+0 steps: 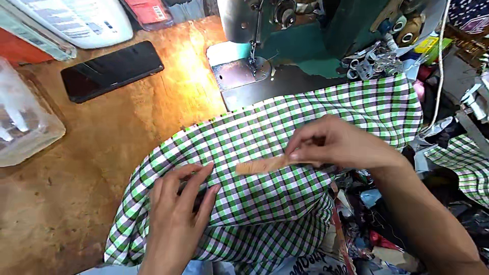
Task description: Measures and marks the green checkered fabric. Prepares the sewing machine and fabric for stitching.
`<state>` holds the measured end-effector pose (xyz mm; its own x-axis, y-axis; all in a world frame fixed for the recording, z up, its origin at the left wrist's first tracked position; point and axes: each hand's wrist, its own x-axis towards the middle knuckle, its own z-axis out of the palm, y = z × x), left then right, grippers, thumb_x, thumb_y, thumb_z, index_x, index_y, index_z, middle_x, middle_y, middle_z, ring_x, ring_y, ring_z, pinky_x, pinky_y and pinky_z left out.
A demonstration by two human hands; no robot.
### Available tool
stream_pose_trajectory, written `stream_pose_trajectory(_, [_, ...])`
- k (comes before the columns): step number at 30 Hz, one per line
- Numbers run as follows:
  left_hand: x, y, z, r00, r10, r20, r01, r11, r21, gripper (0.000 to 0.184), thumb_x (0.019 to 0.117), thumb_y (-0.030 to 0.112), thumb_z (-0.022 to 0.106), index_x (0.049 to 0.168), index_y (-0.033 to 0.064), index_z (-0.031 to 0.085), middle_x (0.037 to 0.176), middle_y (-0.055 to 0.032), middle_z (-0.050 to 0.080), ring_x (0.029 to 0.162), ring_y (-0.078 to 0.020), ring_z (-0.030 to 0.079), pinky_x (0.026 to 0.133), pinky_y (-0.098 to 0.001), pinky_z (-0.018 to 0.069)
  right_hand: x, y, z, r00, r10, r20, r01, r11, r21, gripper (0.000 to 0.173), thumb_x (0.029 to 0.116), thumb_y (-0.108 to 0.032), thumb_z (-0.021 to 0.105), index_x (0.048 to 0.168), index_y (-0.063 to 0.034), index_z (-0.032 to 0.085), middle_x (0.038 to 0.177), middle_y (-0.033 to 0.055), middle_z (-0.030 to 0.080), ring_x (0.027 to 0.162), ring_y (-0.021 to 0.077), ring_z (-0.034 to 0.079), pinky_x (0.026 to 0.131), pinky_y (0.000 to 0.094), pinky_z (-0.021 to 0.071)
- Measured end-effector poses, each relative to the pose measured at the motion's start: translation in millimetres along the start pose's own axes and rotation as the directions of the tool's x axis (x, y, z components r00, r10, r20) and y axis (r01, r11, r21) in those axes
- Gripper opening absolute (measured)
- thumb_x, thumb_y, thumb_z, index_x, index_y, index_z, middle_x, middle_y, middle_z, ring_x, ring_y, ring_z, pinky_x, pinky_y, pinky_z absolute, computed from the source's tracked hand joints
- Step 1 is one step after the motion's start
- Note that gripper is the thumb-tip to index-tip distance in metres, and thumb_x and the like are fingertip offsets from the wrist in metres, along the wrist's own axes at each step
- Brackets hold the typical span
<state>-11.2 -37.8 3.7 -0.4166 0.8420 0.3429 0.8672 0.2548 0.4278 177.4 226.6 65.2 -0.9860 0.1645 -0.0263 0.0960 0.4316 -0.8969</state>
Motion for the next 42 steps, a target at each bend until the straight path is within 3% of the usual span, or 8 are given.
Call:
stream_pose_trajectory(3, [-0.7, 16.8, -3.8, 0.999, -0.044, 0.024, 0.043, 0.998, 0.039, 0.035, 0.1035, 0.024, 0.054, 0.125, -0.0001, 0.069, 0.111, -0.0223, 0.069, 0.100, -0.0377, 0.065, 0.085, -0.0465, 0.0515, 14.3, -10.8, 22.2, 0.986, 0.146, 0.074, -0.120, 0.952, -0.283, 0.012, 0.0985, -0.019, 0.068, 0.096, -0.0104, 0.076, 0.061, -0.0047, 0.055, 0.051, 0.0028, 0.047, 0.047, 0.0204, 0.0387])
stream_pose_trajectory(5, [-4.6, 28.5, -8.5, 0.996, -0.051, 0.080, 0.047, 0.998, 0.043, 0.039, 0.1053, 0.024, 0.048, 0.131, 0.0011, 0.065, 0.118, -0.0233, 0.068, 0.106, -0.0415, 0.064, 0.087, -0.0509, 0.0515, 20.2, -11.4, 28.8, 0.974, 0.215, 0.077, -0.172, 0.912, -0.374, 0.012, 0.0984, -0.024, 0.069, 0.098, -0.0118, 0.073, 0.062, -0.0049, 0.053, 0.054, 0.0054, 0.048, 0.050, 0.0236, 0.0390])
stream_pose_trajectory(8, [-13.5, 37.8, -4.2, 0.985, 0.017, 0.171, -0.016, 1.000, -0.007, 0.045, 0.1055, 0.040, 0.046, 0.142, 0.0190, 0.062, 0.143, -0.0239, 0.057, 0.128, -0.0543, 0.051, 0.098, -0.0643, 0.0434, 21.4, -13.5, 31.3, 0.956, 0.291, 0.046, -0.248, 0.878, -0.409, 0.016, 0.0974, -0.025, 0.072, 0.102, -0.0113, 0.066, 0.064, -0.0043, 0.052, 0.055, 0.0079, 0.052, 0.051, 0.0264, 0.0431])
stream_pose_trajectory(11, [-19.3, 40.2, 6.8, 0.985, 0.035, 0.169, -0.042, 0.998, 0.037, 0.050, 0.1043, 0.053, 0.041, 0.142, 0.0281, 0.063, 0.150, -0.0205, 0.053, 0.134, -0.0602, 0.042, 0.098, -0.0669, 0.0394, 17.1, -10.6, 33.0, 0.965, 0.261, 0.005, -0.235, 0.878, -0.416, 0.017, 0.0956, -0.026, 0.073, 0.098, -0.0114, 0.065, 0.062, -0.0049, 0.051, 0.054, 0.0081, 0.050, 0.050, 0.0268, 0.0410])
stream_pose_trajectory(21, [-19.0, 43.1, 11.5, 0.990, 0.038, 0.137, -0.041, 0.999, 0.015, 0.047, 0.1060, 0.045, 0.042, 0.139, 0.0211, 0.066, 0.150, -0.0113, 0.056, 0.137, -0.0601, 0.040, 0.104, -0.0693, 0.0354, 5.5, 1.3, 5.4, 0.962, 0.260, 0.083, -0.240, 0.951, -0.196, 0.014, 0.0997, -0.017, 0.067, 0.090, -0.0085, 0.071, 0.059, -0.0040, 0.057, 0.047, 0.0005, 0.052, 0.043, 0.0155, 0.0419])
stream_pose_trajectory(26, [-18.5, 40.1, 9.6, 0.983, 0.062, 0.174, -0.063, 0.998, 0.004, 0.051, 0.1051, 0.049, 0.042, 0.141, 0.0211, 0.065, 0.150, -0.0098, 0.056, 0.139, -0.0602, 0.038, 0.107, -0.0728, 0.0317, 5.4, -4.6, 12.8, 0.954, 0.298, 0.028, -0.252, 0.852, -0.458, 0.023, 0.1053, -0.028, 0.054, 0.088, -0.0184, 0.066, 0.063, -0.0081, 0.050, 0.055, 0.0046, 0.048, 0.049, 0.0256, 0.0379])
stream_pose_trajectory(31, [-17.5, 40.9, 3.8, 0.971, 0.078, 0.228, -0.078, 0.997, -0.010, 0.061, 0.1041, 0.059, 0.035, 0.145, 0.0220, 0.060, 0.153, -0.0106, 0.053, 0.140, -0.0631, 0.033, 0.107, -0.0805, 0.0248, 1.9, -8.0, 20.5, 0.967, 0.256, 0.005, -0.207, 0.793, -0.573, 0.024, 0.0958, -0.028, 0.055, 0.073, -0.0209, 0.060, 0.057, -0.0084, 0.045, 0.052, 0.0075, 0.047, 0.047, 0.0293, 0.0328])
stream_pose_trajectory(42, [-18.5, 40.8, 4.0, 0.967, 0.075, 0.243, -0.071, 0.997, -0.024, 0.063, 0.1044, 0.059, 0.035, 0.147, 0.0190, 0.058, 0.154, -0.0119, 0.051, 0.142, -0.0624, 0.031, 0.108, -0.0823, 0.0199, 10.2, -15.4, 20.1, 0.925, 0.379, -0.019, -0.321, 0.755, -0.573, 0.029, 0.0985, -0.029, 0.058, 0.071, -0.0208, 0.058, 0.057, -0.0077, 0.044, 0.053, 0.0078, 0.046, 0.049, 0.0305, 0.0322])
